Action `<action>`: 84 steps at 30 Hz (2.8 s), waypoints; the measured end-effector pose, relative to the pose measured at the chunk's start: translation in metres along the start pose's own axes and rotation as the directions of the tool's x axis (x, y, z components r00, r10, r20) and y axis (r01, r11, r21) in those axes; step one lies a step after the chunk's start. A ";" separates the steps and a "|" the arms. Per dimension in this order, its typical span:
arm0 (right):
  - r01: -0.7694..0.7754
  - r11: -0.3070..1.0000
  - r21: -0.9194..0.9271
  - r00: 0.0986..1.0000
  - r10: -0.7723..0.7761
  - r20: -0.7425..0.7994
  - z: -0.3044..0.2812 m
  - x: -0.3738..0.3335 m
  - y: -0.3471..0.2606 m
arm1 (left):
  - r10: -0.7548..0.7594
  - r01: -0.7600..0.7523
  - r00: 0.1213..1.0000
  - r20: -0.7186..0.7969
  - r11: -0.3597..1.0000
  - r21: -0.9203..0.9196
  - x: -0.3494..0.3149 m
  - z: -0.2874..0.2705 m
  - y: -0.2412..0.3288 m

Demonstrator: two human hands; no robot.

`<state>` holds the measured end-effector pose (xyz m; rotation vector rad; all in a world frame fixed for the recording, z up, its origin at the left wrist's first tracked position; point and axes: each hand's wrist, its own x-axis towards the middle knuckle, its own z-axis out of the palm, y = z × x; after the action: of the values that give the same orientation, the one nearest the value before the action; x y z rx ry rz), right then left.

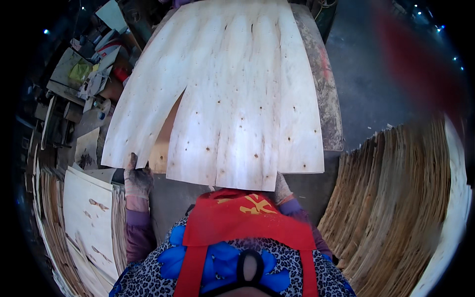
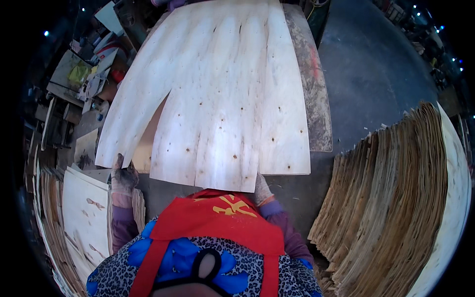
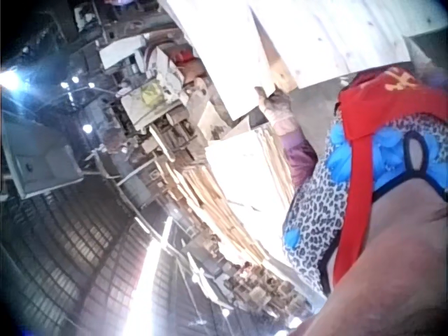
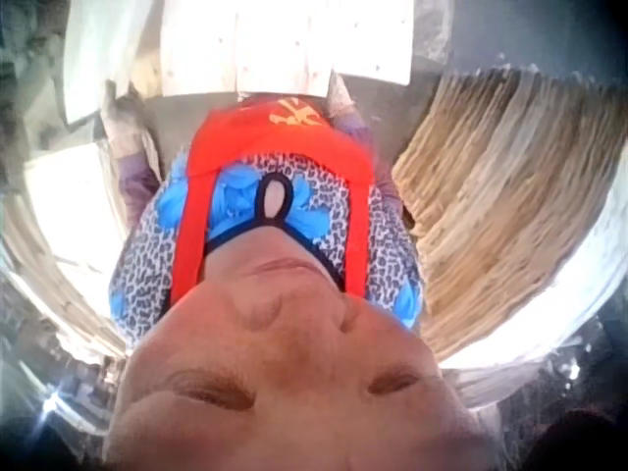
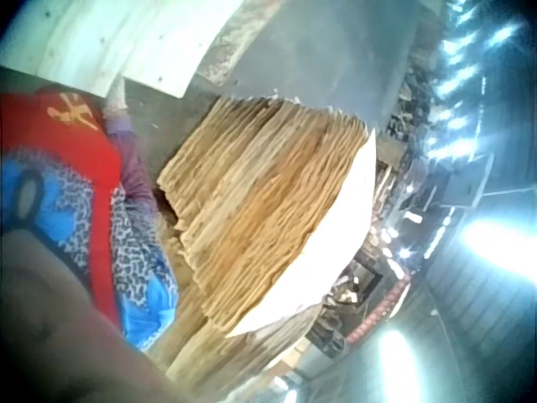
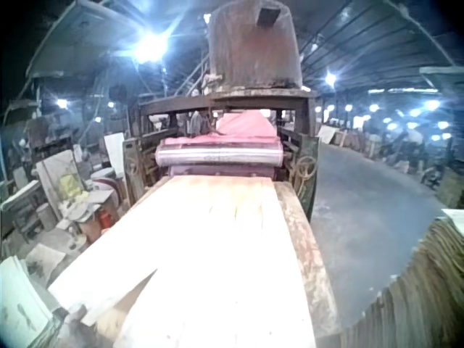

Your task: The person picks up thin wood veneer sheets from a stack and feeds them individually into a roller gluing machine.

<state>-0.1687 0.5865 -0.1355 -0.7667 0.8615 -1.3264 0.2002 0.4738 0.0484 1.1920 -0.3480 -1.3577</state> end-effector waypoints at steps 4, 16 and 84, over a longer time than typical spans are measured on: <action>-0.214 0.408 0.887 0.976 0.045 0.215 0.041 0.017 -0.036 | 0.034 -0.034 0.999 0.037 0.999 0.009 0.003 -0.003 0.008; 0.027 0.931 0.364 0.915 0.124 -0.385 0.051 0.020 -0.169 | -0.003 0.004 1.000 0.026 0.999 -0.047 0.008 -0.027 -0.008; -0.222 0.903 -0.368 0.340 -0.282 -0.897 -0.134 -0.056 -0.097 | 0.068 -0.183 0.970 0.235 0.837 0.516 0.104 0.085 -0.158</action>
<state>-0.3353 0.6345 -0.1124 -0.2196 2.1931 -1.6205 0.0732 0.3805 -0.0862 1.4502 -0.9942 -1.3092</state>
